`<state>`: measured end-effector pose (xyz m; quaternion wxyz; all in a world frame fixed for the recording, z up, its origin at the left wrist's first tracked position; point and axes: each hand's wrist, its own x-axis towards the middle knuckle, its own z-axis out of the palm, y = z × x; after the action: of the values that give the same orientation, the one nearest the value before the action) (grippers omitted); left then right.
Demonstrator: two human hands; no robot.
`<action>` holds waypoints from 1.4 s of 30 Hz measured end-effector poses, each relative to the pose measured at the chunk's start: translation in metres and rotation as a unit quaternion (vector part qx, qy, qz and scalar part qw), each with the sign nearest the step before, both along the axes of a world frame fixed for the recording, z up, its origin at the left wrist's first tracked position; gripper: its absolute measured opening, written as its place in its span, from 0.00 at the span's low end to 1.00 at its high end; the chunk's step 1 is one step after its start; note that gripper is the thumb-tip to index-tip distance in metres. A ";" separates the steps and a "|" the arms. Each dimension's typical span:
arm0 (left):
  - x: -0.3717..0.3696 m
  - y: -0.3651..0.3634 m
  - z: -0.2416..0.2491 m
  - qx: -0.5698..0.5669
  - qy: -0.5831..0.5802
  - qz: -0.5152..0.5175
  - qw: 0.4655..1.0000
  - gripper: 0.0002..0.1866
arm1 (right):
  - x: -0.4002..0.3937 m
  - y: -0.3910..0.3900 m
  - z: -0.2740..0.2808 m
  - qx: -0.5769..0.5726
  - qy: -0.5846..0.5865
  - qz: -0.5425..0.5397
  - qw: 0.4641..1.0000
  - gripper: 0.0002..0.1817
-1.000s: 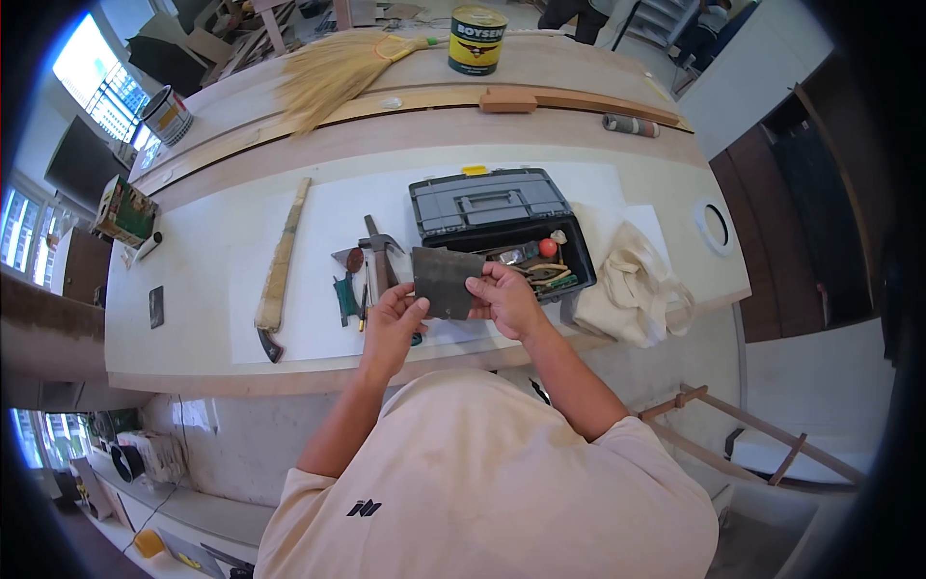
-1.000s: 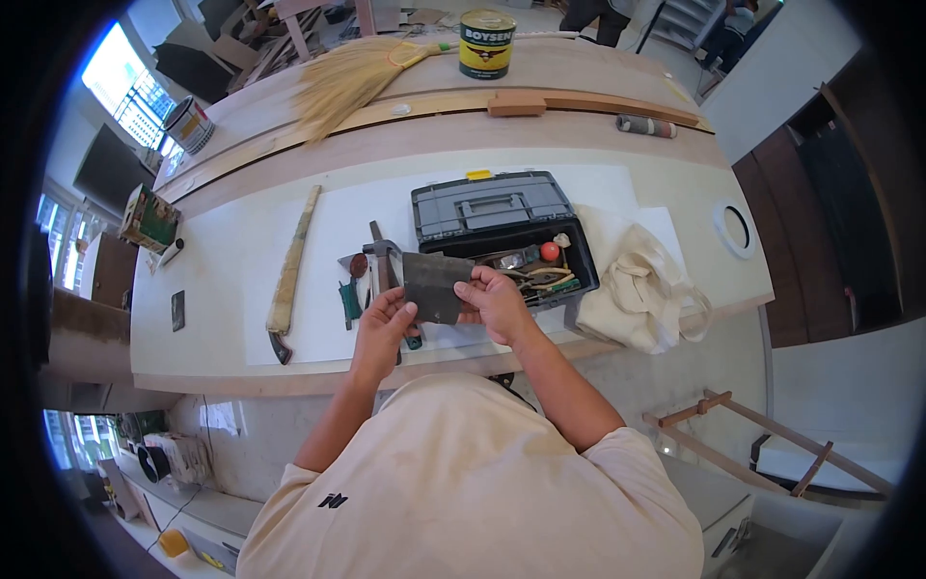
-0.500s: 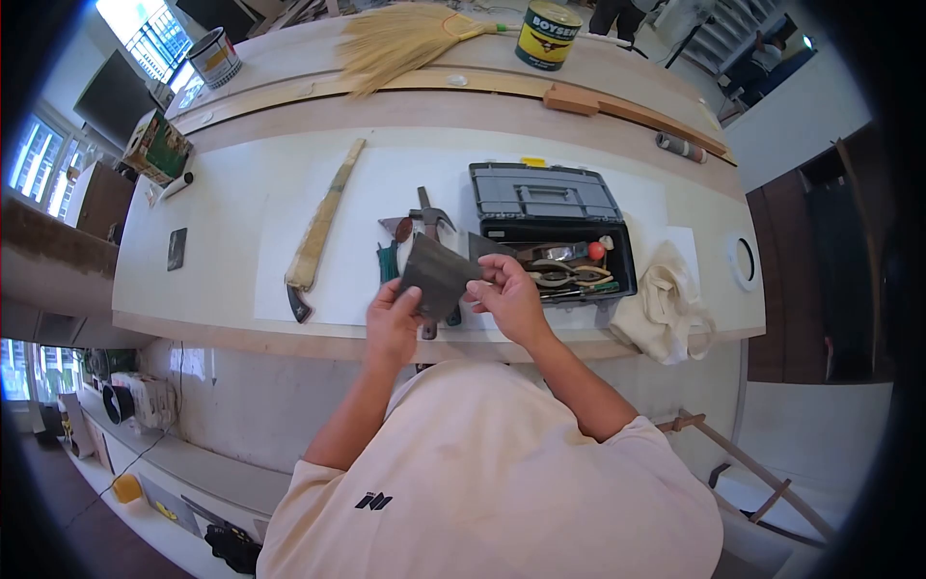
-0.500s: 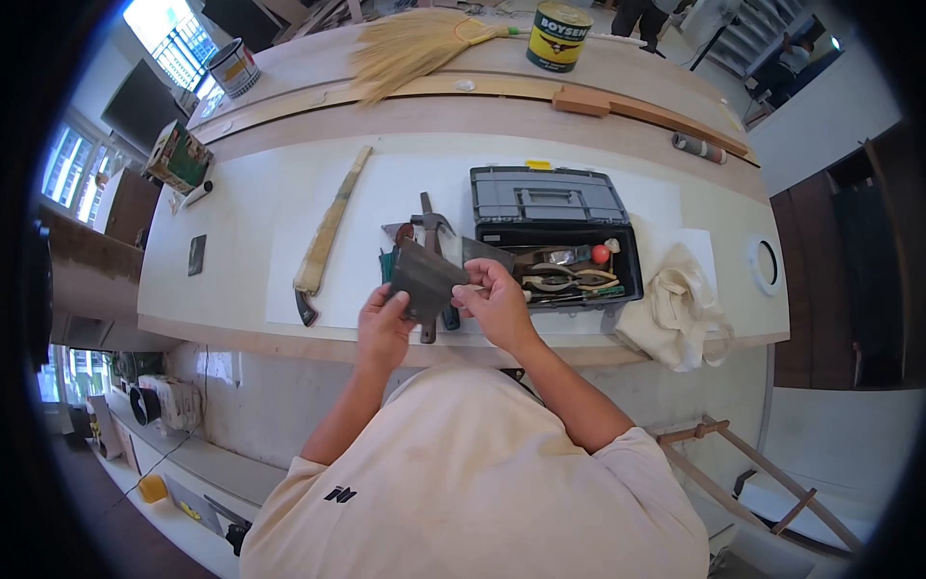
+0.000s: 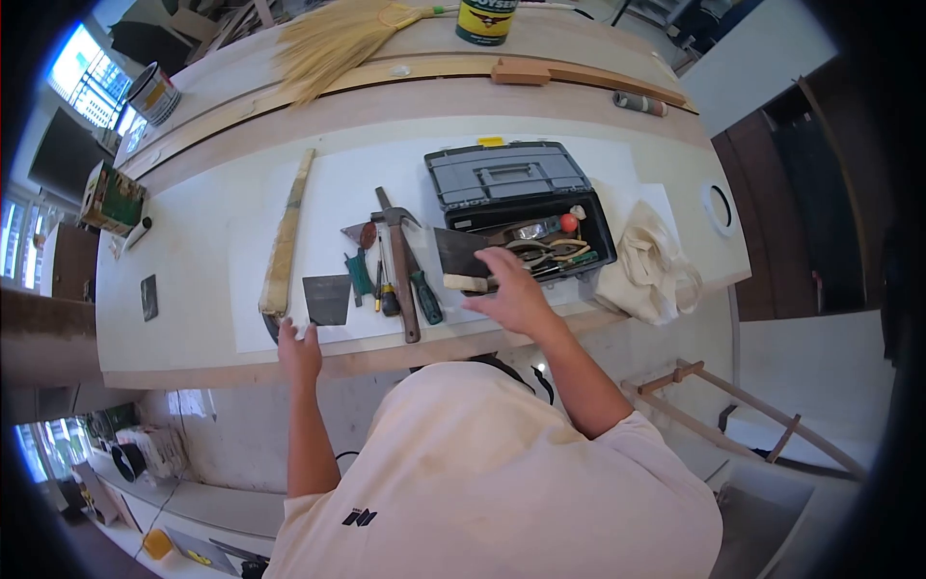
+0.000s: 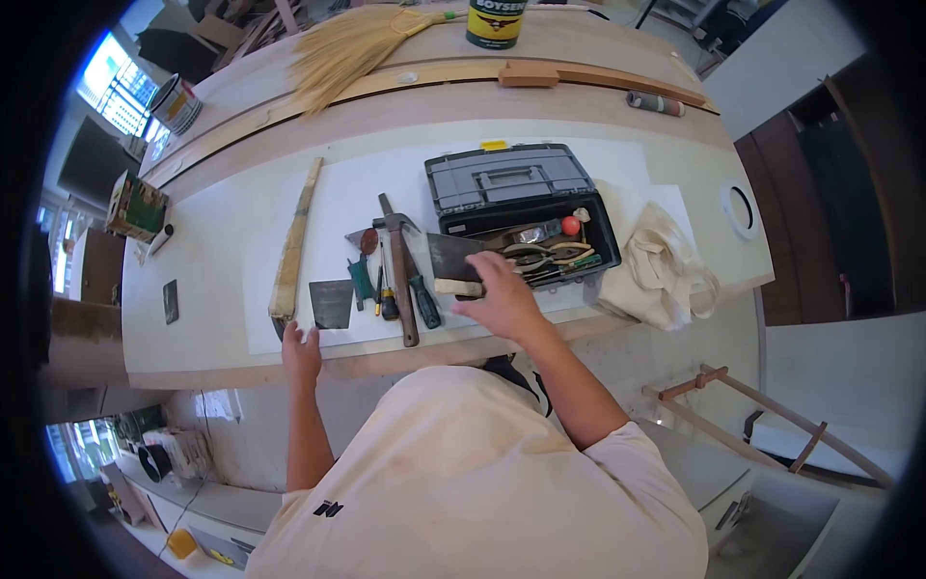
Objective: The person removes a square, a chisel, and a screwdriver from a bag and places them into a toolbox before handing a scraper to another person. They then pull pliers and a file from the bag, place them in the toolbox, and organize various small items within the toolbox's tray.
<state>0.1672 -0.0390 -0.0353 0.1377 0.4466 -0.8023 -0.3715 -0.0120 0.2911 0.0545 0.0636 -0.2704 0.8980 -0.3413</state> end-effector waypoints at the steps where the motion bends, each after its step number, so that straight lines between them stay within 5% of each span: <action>1: 0.002 0.001 0.001 -0.179 -0.064 -0.059 0.980 0.19 | 0.002 -0.003 -0.004 0.009 -0.017 0.016 1.000 0.34; 4: -0.020 0.030 0.046 0.037 -0.019 -0.164 0.986 0.19 | 0.012 -0.012 -0.013 0.062 0.035 0.049 0.996 0.30; 5: -0.030 0.038 0.023 0.147 0.043 -0.188 0.970 0.18 | 0.014 -0.014 -0.015 0.058 0.053 0.040 0.996 0.28; 7: -0.070 0.097 0.073 0.363 0.064 -0.189 0.910 0.19 | 0.019 -0.015 -0.019 0.073 0.098 0.034 0.992 0.28; 13: -0.136 0.153 0.043 0.458 0.137 -0.159 0.864 0.10 | 0.005 0.001 -0.017 -0.016 0.070 0.043 0.997 0.30; 15: -0.131 0.150 0.048 0.452 0.134 -0.162 0.867 0.07 | -0.009 0.010 -0.009 -0.116 -0.043 -0.014 0.992 0.31; 18: -0.120 0.151 0.054 0.455 0.141 -0.158 0.865 0.05 | -0.035 0.018 0.008 -0.146 0.075 -0.067 0.984 0.31; 19: -0.118 0.153 0.059 0.459 0.147 -0.159 0.862 0.05 | -0.042 0.020 0.018 -0.175 -0.081 -0.060 0.979 0.27; 22: -0.115 0.162 0.066 0.453 0.171 -0.164 0.860 0.05 | -0.054 0.023 0.018 -0.135 -0.188 -0.011 0.973 0.21; 29: -0.115 0.168 0.066 0.436 0.190 -0.170 0.863 0.08 | -0.048 0.024 0.014 -0.181 -0.114 -0.060 0.975 0.19; 35: -0.118 0.193 0.094 0.564 0.334 -0.124 0.745 0.14 | -0.033 0.027 -0.005 -0.314 -0.268 -0.129 0.902 0.17; 38: -0.126 0.170 0.077 0.399 0.304 -0.187 0.845 0.17 | -0.022 0.039 -0.004 -0.316 -0.213 -0.108 0.918 0.14; 42: -0.172 0.154 0.142 0.195 0.270 -0.224 0.916 0.16 | -0.026 0.086 -0.005 -0.253 -0.061 -0.111 0.959 0.11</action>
<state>-0.0046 0.1150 0.1065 0.1723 0.1563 -0.7254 -0.6478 -0.0375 0.3770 0.0500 0.0094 -0.1548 0.8014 -0.5777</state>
